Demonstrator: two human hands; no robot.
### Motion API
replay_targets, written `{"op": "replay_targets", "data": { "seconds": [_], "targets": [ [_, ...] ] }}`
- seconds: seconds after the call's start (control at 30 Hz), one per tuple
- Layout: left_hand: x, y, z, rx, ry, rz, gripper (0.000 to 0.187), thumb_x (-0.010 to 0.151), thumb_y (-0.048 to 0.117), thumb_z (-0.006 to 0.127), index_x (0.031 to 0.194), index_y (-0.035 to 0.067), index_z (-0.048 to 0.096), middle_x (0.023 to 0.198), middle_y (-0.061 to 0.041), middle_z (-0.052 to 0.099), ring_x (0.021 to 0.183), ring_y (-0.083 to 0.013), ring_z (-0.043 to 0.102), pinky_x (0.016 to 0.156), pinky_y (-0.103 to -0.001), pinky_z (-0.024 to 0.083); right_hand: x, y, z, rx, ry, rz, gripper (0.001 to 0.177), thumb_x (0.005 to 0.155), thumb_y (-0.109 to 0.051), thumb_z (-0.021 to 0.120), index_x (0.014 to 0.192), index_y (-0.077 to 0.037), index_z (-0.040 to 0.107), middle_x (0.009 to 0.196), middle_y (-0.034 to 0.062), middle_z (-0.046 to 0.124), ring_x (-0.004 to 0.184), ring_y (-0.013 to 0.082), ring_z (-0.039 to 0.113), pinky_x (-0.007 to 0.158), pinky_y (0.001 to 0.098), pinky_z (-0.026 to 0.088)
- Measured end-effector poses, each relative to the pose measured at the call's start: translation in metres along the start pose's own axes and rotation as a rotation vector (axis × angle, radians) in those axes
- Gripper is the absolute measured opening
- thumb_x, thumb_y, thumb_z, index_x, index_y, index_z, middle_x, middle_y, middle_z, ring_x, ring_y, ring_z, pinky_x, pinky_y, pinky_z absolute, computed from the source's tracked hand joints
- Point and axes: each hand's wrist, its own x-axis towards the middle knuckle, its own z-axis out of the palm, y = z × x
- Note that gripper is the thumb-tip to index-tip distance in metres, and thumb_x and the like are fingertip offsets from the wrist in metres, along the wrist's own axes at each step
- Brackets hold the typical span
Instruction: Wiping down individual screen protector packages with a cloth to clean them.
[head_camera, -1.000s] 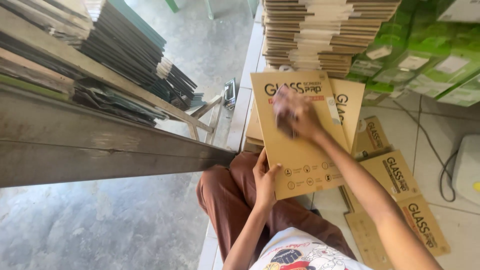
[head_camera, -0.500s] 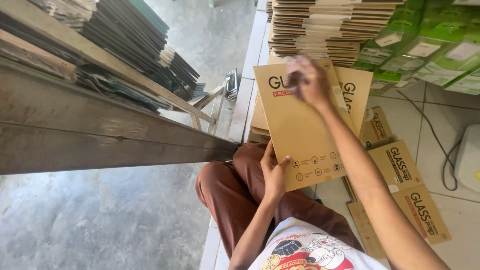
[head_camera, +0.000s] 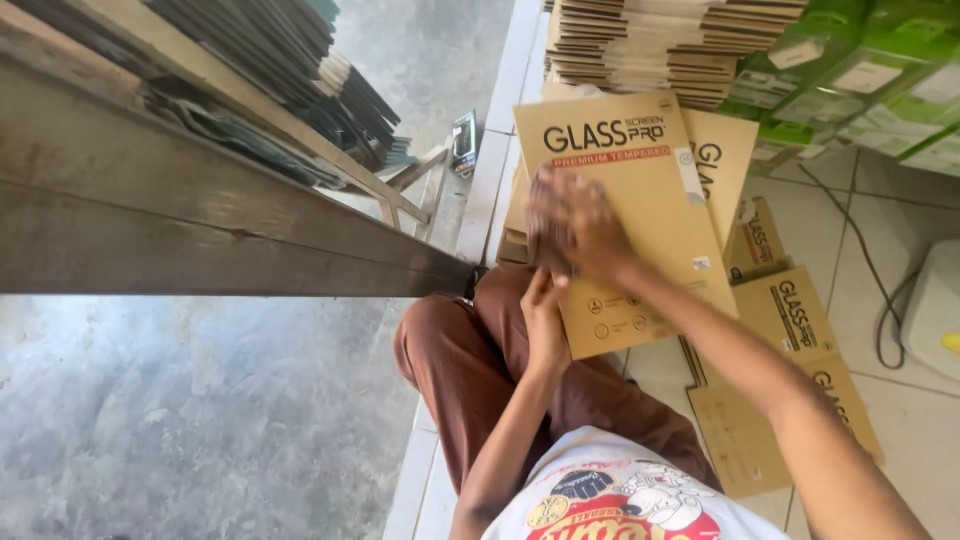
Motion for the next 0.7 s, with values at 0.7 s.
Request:
{"op": "replay_targets", "data": {
  "seconds": [0.7],
  "targets": [
    [-0.017,0.024,0.055,-0.026,-0.032,0.026,0.061,0.099,0.006,0.053,0.157,-0.001,0.038,0.156,-0.021,0.048,0.136,-0.0274,0.052,0.110,-0.036,0.044,-0.096,-0.034,-0.043,0.101,0.045,0.137,0.068,0.086,-0.008,0.064,0.150,-0.024,0.047,0.163,0.0115,0.035,0.148,0.0387,0.036,0.122,0.0570,0.027]
  ]
}}
